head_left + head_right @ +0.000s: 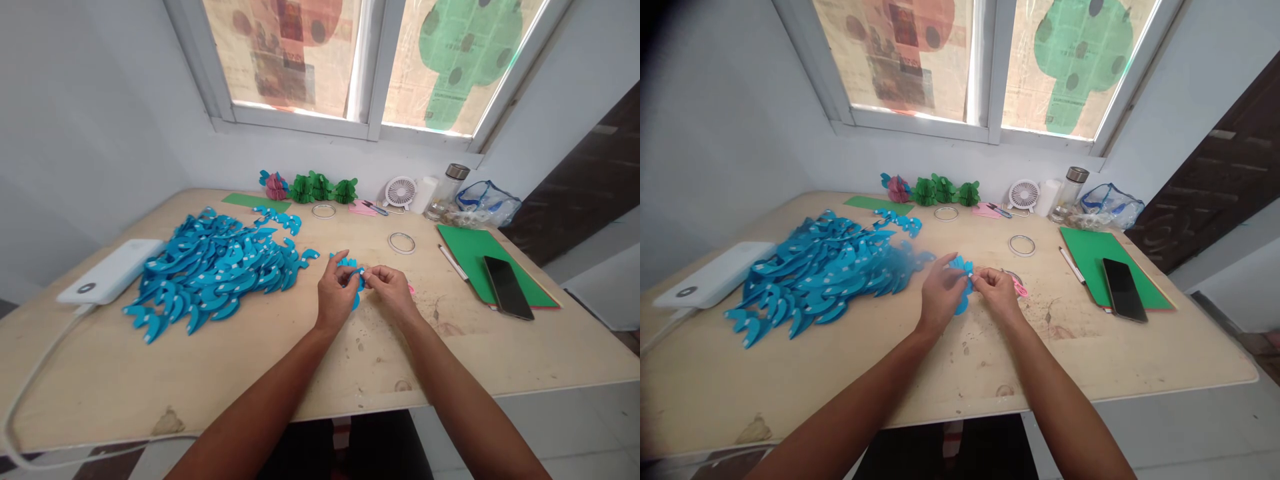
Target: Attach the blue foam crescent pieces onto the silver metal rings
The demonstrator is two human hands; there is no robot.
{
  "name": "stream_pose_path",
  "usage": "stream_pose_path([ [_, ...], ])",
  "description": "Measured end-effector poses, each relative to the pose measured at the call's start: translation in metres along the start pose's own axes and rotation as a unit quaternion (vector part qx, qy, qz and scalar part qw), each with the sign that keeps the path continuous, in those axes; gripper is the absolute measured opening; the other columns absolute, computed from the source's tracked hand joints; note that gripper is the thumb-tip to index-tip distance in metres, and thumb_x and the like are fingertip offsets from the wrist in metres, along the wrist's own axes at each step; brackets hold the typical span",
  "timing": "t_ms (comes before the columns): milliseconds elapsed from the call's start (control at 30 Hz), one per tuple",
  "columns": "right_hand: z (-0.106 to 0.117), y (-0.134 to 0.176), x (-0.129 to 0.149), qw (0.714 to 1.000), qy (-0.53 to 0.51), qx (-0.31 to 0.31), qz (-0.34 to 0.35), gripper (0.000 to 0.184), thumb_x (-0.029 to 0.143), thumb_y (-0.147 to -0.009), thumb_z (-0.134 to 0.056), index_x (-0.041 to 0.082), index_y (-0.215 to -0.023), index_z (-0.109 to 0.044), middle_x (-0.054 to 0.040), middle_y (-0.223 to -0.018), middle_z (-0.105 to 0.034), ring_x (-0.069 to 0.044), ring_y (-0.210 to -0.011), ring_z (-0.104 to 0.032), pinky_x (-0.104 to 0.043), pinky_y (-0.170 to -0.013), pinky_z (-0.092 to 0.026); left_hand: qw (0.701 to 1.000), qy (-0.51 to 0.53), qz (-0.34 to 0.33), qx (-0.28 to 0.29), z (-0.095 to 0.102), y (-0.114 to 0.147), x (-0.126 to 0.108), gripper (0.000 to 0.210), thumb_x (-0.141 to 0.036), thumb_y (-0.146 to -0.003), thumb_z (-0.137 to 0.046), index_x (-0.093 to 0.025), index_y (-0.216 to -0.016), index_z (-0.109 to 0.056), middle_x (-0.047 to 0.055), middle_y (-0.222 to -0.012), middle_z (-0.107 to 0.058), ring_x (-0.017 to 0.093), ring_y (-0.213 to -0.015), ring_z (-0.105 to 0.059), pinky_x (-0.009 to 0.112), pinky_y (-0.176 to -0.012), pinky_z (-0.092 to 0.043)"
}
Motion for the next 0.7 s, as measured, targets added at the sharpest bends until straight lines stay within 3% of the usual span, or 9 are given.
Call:
stream_pose_path([
  [433,0.0035,0.0001,-0.0014,1.000,-0.006,-0.021,-0.008,0.022,0.039,-0.066,-0.065,0.016,-0.065,-0.063,-0.0004,-0.059,-0.062,-0.014,-0.059,-0.056,-0.026,-0.059,-0.042,1.000,-0.009,0.001,-0.006,0.0012,-0.0008,0.0035,0.049,-0.015,-0.068,-0.060,-0.019,-0.116,-0.053,-0.002,-0.069,-0.065,0.011,-0.061,-0.059,0.022,-0.060,-0.047],
  [700,0.0059,-0.0016,-0.0005,0.998,-0.035,-0.032,0.033,0.030,0.031,-0.066,-0.064,0.021,-0.093,-0.056,-0.0040,-0.085,-0.066,-0.016,-0.073,-0.060,-0.026,-0.064,-0.045,0.998,-0.043,-0.042,-0.010,0.0011,0.0010,-0.0060,0.044,-0.013,-0.069,-0.058,-0.019,-0.113,-0.054,-0.001,-0.072,-0.064,0.011,-0.066,-0.059,0.022,-0.064,-0.046],
])
Point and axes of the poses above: each hand's wrist, its own y-axis away from the middle knuckle, its own z-axis out of the back of the hand, x = y × z, the point moved 8 cm from there along -y, towards the middle knuckle
